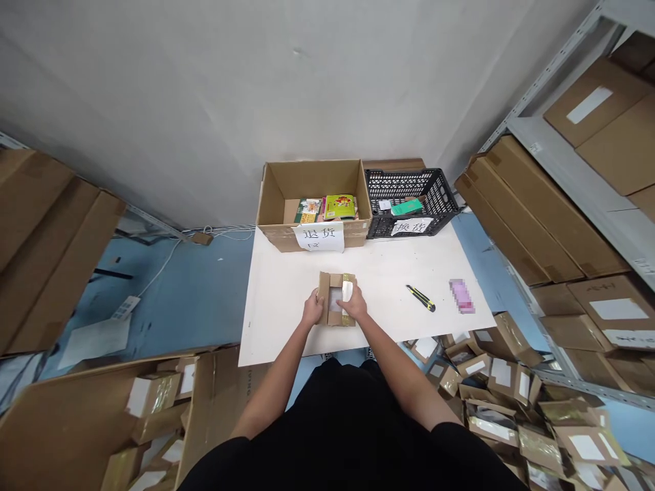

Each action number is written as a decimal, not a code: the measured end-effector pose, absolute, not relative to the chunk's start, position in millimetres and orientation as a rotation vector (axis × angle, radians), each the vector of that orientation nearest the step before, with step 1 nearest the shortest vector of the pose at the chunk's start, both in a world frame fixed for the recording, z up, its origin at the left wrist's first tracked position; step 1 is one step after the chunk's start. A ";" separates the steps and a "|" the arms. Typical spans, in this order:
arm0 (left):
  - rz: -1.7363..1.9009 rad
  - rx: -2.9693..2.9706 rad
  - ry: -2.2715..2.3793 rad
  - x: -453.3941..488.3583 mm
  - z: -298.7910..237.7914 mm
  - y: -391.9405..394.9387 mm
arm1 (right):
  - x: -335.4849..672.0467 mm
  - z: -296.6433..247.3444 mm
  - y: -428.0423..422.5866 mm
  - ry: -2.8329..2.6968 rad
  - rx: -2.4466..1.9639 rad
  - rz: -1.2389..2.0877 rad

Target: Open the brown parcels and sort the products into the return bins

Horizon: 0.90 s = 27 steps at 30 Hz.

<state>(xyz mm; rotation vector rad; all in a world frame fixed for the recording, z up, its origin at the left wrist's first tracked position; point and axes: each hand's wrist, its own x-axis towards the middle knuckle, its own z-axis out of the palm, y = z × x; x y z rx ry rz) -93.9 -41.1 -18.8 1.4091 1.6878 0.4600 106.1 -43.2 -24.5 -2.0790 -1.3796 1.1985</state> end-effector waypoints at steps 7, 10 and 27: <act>0.380 1.848 1.765 -95.1 -21.6 -46.2 | 112.7 -29.2 -47.3 -1.283 -2.010 1.209; 0.305 2.097 1.561 -88.0 -20.3 -40.8 | 123.4 -36.3 -59.5 -1.209 -2.090 1.198; 0.185 2.031 1.038 -115.7 -15.9 -64.2 | 84.2 -13.1 -15.3 -1.931 -1.860 1.126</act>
